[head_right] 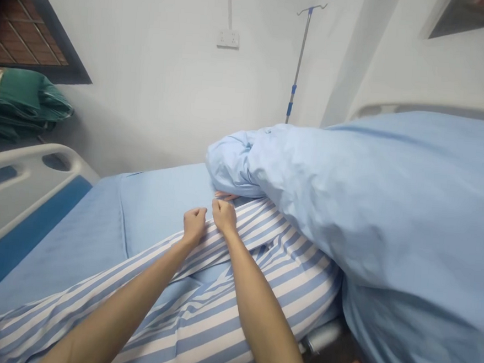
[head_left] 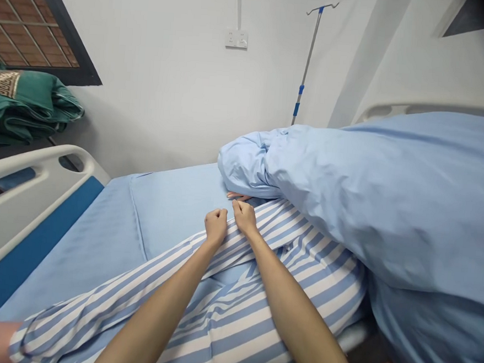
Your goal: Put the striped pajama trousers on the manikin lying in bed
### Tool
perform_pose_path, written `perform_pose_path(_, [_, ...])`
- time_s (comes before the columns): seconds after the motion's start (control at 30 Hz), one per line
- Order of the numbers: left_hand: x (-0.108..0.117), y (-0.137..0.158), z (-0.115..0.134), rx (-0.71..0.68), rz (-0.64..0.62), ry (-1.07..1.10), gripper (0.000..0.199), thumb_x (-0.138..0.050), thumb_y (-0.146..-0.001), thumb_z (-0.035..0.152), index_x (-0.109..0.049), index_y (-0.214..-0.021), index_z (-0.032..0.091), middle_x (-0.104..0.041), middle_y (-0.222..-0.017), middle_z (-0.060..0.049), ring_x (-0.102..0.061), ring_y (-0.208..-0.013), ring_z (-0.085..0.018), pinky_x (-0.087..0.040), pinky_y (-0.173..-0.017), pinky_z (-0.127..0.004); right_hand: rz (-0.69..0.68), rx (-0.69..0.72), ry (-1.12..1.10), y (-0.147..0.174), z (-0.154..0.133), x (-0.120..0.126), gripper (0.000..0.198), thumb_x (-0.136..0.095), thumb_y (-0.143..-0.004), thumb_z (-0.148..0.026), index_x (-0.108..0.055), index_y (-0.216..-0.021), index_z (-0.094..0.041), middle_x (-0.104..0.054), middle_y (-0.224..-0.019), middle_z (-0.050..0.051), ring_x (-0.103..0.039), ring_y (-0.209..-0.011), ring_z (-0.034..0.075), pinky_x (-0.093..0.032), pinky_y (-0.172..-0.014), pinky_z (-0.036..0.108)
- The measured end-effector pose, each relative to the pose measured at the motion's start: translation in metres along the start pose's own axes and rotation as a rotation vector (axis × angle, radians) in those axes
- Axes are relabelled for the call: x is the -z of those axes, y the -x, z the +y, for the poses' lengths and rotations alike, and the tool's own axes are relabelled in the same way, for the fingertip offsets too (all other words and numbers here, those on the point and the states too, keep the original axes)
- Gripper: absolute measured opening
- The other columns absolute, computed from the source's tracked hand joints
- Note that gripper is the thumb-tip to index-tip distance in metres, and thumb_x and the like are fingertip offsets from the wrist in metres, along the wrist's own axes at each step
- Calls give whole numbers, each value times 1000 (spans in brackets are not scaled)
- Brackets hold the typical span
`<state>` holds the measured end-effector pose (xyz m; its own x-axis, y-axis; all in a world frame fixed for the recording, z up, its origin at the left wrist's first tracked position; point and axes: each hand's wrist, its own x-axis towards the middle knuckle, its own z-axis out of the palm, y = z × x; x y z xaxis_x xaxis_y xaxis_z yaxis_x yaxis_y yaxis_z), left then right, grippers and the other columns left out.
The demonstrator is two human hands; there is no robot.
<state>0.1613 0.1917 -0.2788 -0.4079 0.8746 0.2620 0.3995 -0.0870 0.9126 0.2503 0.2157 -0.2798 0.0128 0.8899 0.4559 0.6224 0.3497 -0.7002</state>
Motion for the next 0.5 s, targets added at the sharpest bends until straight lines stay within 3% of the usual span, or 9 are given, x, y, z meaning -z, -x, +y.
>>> perform_pose_path(0.23, [-35, -5, 17, 173, 102, 243, 30, -33, -70, 35, -31, -45, 19, -32, -42, 4, -31, -44, -7, -27, -45, -21, 24, -60, -47, -4, 5, -1, 46, -23, -83, -40, -51, -55, -17, -54, -53, 1, -42, -51, 10, -25, -49, 21])
perform_pose_path(0.5, [-41, 4, 9, 11, 59, -3, 41, -24, -78, 36, -47, -50, 17, -53, -53, -4, -43, -53, -11, -28, -54, -24, -34, -2, -63, -20, -4, 17, 40, -31, -81, -37, -57, -59, -15, -57, -57, 3, -48, -58, 12, -30, -53, 20])
